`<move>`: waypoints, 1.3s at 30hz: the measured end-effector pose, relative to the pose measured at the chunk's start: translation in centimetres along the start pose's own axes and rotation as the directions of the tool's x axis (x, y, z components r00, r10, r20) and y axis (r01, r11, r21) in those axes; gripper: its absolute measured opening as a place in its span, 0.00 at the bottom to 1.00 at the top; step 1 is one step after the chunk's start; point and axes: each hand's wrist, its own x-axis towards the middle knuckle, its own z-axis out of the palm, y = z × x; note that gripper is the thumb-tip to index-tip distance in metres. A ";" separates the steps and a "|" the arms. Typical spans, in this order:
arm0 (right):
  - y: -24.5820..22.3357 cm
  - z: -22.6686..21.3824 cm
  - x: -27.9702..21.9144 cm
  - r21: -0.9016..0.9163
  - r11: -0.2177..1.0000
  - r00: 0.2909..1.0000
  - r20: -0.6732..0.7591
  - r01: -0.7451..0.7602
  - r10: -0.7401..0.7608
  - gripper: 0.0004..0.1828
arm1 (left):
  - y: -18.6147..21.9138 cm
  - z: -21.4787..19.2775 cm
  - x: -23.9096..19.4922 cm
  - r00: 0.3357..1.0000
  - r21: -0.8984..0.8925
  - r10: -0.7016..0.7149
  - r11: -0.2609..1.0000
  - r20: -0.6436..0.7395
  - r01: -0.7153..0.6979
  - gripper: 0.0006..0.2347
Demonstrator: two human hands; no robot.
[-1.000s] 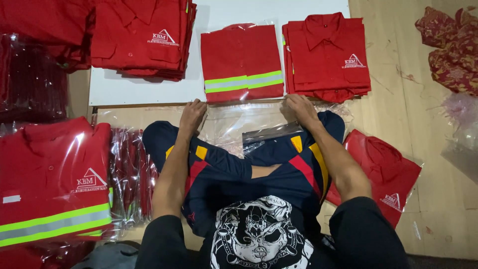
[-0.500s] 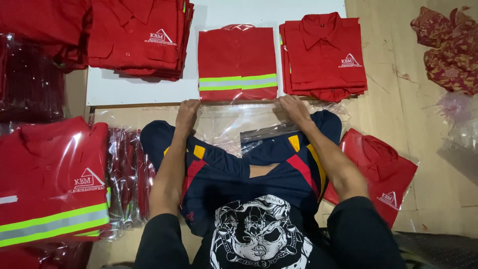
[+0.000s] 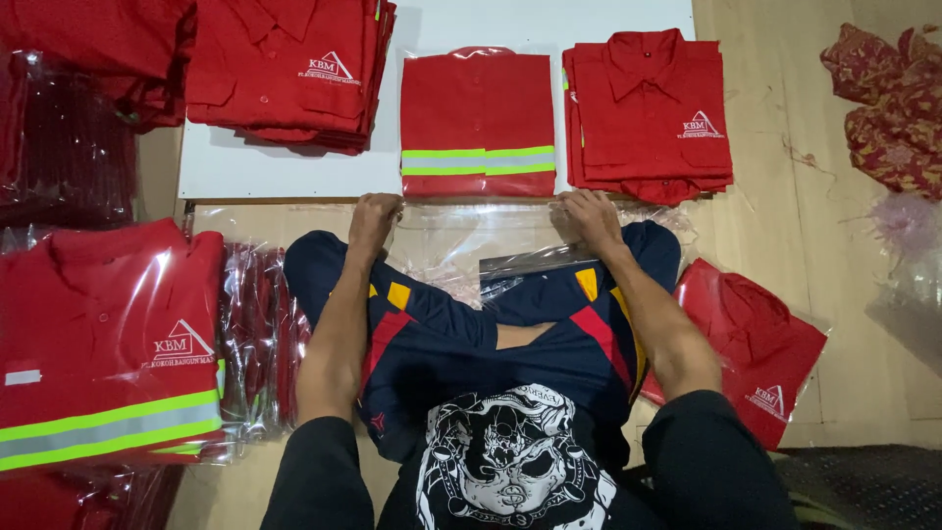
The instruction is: Packing red shirts into clear plastic bags and sealing them for distribution.
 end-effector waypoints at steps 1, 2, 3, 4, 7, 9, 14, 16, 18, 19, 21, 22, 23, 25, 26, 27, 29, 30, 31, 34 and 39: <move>0.0 -0.2 0.1 -0.027 0.999 1.000 -0.005 -0.023 0.022 0.07 | -0.4 0.6 -0.1 1.000 0.006 -0.012 1.000 0.010 0.012 0.04; -0.2 -0.4 0.0 -0.053 0.997 0.999 -0.011 -0.048 0.047 0.06 | -0.8 1.1 -0.3 0.999 0.012 -0.023 1.000 0.022 0.022 0.04; -0.3 -0.6 0.0 -0.052 0.997 0.999 -0.011 -0.048 0.047 0.06 | -0.3 0.7 -0.3 0.999 0.013 -0.023 1.000 0.023 0.023 0.04; -0.3 -0.8 0.2 0.016 0.999 0.999 -0.017 -0.051 0.051 0.07 | 0.2 0.2 -0.2 0.997 -0.030 -0.062 0.998 0.037 0.063 0.04; -0.3 -1.1 0.3 0.057 0.996 0.997 -0.004 -0.072 0.072 0.10 | 0.3 -0.1 0.0 0.992 -0.100 -0.108 0.989 0.059 0.113 0.04; -0.6 -1.1 0.1 0.033 0.995 0.996 0.019 -0.092 0.091 0.13 | 0.0 -0.1 -0.4 0.990 -0.129 -0.119 0.983 0.070 0.127 0.05; -0.1 -0.1 0.1 0.349 0.845 0.908 0.045 -0.405 0.417 0.05 | -1.1 0.3 -0.6 0.935 -0.529 -0.330 0.774 0.131 0.348 0.08; -0.5 0.4 0.3 0.430 0.788 0.883 0.044 -0.440 0.468 0.05 | -2.1 0.9 -0.6 0.925 -0.522 -0.362 0.770 0.117 0.368 0.07; -0.4 1.4 0.3 0.509 0.723 0.855 0.050 -0.467 0.517 0.05 | -2.5 1.5 -0.7 0.913 -0.514 -0.395 0.764 0.103 0.389 0.07; -0.1 2.3 0.2 0.561 0.694 0.844 0.019 -0.453 0.536 0.04 | -2.5 1.8 -0.8 0.906 -0.509 -0.409 0.760 0.109 0.405 0.07; -0.3 2.7 0.6 0.611 0.664 0.832 -0.015 -0.431 0.554 0.04 | -2.8 2.3 -0.6 0.900 -0.502 -0.422 0.758 0.111 0.418 0.07; -0.8 2.2 1.0 0.635 0.621 0.797 -0.013 -0.460 0.604 0.03 | -3.0 2.7 -0.6 0.867 -0.548 -0.478 0.691 0.143 0.472 0.06; -1.3 1.8 1.3 0.658 0.575 0.758 -0.010 -0.486 0.652 0.04 | -3.2 3.1 -0.5 0.830 -0.590 -0.529 0.618 0.178 0.520 0.05; -1.4 2.4 1.4 0.665 0.535 0.722 0.011 -0.522 0.692 0.04 | -2.7 3.3 -0.3 0.822 -0.608 -0.535 0.591 0.197 0.530 0.04; -1.4 2.7 1.6 0.671 0.492 0.683 0.031 -0.555 0.729 0.05 | -2.5 3.4 0.0 0.814 -0.624 -0.539 0.565 0.216 0.539 0.02; -1.3 3.1 1.7 0.671 0.492 0.683 0.029 -0.554 0.729 0.05 | -2.4 3.3 -0.1 0.815 -0.624 -0.538 0.567 0.214 0.538 0.02; -1.4 3.9 1.8 0.684 0.462 0.643 0.013 -0.564 0.766 0.06 | -2.3 3.1 -0.3 0.888 -0.550 -0.443 0.714 0.123 0.433 0.04; -1.4 4.4 1.8 0.683 0.463 0.641 0.011 -0.565 0.767 0.06 | -2.9 4.2 -0.5 0.889 -0.551 -0.441 0.715 0.124 0.431 0.04; -1.3 4.8 1.8 0.669 0.422 0.597 0.039 -0.611 0.802 0.06 | -3.6 5.3 -0.7 0.895 -0.575 -0.436 0.710 0.093 0.406 0.04; -1.8 4.7 2.7 0.605 0.348 0.494 0.087 -0.716 0.865 0.07 | -3.3 6.1 -0.4 0.881 -0.593 -0.466 0.689 0.079 0.417 0.06; -0.8 6.6 3.0 0.504 0.272 0.372 0.108 -0.820 0.922 0.06 | -2.5 6.4 0.0 0.835 -0.598 -0.543 0.640 0.092 0.482 0.06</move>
